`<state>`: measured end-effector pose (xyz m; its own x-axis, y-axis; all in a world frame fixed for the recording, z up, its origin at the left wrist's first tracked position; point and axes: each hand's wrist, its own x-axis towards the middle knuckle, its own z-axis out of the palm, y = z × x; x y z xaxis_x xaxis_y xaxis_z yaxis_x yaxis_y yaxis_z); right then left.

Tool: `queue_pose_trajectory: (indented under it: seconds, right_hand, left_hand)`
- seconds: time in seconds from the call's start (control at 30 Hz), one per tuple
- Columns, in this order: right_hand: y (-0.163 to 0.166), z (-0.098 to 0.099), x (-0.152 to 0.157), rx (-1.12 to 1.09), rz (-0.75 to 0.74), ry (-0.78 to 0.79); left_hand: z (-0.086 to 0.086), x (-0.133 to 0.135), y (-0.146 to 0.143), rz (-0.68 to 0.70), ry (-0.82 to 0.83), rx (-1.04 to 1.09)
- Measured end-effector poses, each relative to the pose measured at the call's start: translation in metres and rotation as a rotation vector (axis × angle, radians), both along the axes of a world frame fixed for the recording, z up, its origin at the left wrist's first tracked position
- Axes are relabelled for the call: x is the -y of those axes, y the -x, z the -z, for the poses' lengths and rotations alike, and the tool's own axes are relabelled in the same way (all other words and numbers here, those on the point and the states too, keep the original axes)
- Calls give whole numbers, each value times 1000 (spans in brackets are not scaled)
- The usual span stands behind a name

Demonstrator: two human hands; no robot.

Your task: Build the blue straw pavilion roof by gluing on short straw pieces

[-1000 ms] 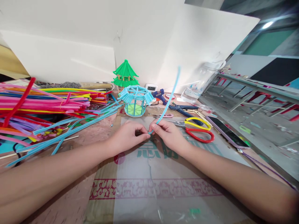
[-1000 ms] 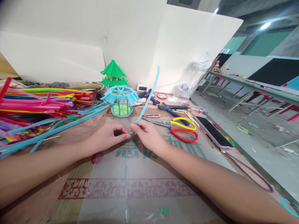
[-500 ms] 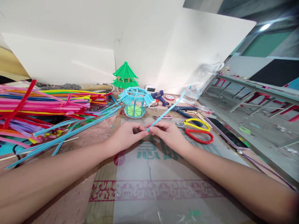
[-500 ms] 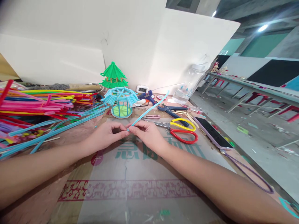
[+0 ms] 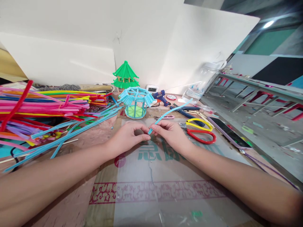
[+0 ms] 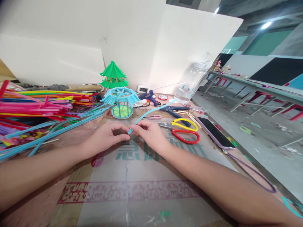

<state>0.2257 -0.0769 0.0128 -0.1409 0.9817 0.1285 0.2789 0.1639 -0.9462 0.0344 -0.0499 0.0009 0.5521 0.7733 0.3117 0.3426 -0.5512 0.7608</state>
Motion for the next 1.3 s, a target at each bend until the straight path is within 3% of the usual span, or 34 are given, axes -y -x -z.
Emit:
queue_pose_trajectory:
  seconds: [0.23,0.8,1.3]
  right_hand:
    - [1,-1,0,-1,-46,5]
    - [1,0,-4,-23,6,51]
    - [0,-2,-2,20,-40,94]
  left_hand:
    - [-2,2,0,-76,-29,-31]
    - [0,0,-1,-16,-55,-5]
    - [1,-1,-2,-51,-69,-16]
